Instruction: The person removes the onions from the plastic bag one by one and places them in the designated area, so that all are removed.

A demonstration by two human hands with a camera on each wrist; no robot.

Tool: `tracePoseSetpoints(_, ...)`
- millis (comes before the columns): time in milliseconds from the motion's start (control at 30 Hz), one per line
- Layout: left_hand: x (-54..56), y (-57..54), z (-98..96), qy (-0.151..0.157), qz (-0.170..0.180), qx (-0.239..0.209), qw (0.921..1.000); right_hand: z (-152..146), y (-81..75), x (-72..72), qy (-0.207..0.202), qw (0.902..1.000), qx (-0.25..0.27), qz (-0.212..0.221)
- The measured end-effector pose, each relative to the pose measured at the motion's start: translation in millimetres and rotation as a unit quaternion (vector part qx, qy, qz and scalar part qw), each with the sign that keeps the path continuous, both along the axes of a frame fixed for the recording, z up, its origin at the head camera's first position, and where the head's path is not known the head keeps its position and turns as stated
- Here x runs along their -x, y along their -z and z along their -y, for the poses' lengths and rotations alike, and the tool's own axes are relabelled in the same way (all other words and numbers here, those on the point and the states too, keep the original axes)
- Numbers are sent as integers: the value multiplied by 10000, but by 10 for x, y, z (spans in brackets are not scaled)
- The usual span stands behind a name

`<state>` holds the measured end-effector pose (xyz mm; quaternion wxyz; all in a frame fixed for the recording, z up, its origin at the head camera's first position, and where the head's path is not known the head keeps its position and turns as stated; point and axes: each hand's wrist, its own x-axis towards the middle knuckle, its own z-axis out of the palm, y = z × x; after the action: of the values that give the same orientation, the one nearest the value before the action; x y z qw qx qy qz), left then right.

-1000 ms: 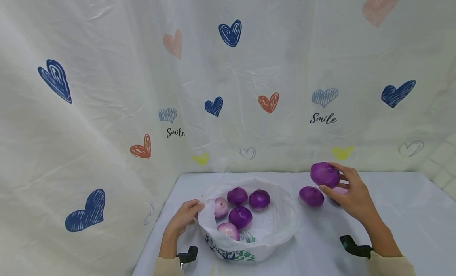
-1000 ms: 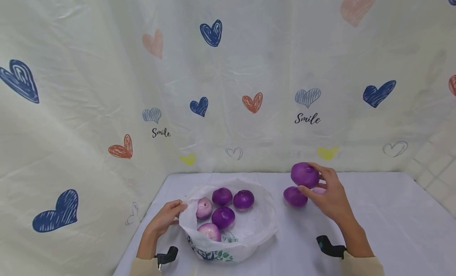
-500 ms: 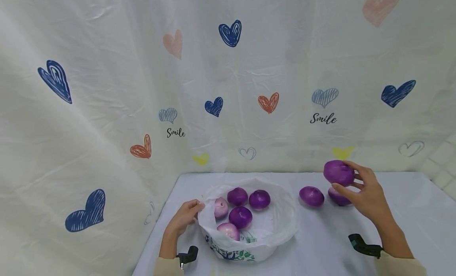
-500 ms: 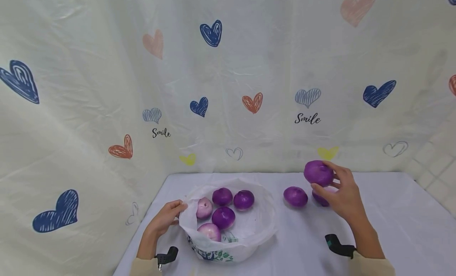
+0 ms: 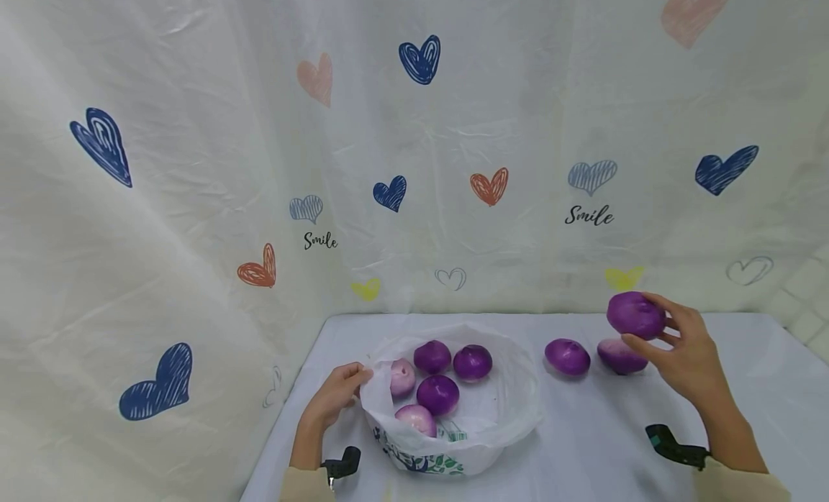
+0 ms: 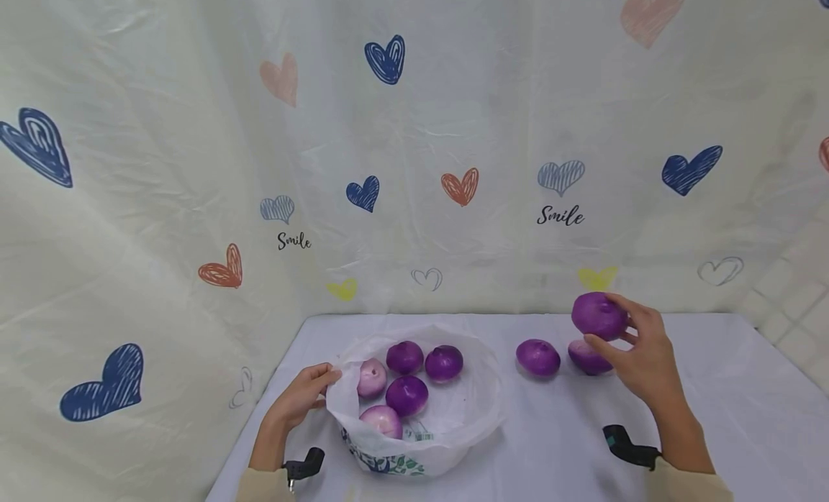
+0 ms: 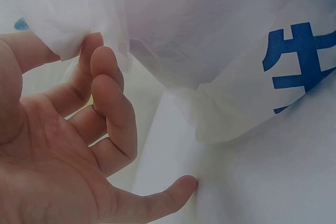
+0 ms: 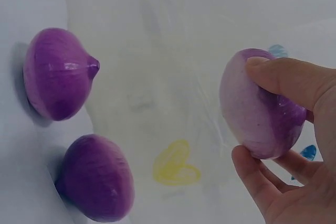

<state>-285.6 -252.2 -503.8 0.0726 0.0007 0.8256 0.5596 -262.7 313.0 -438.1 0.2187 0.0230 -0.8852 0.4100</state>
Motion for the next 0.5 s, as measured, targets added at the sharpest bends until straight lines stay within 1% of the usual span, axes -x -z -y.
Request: tracePoseSetpoints(500,0,-2,8,11,6,18,10000,-229,95,12,252,9992,70,312)
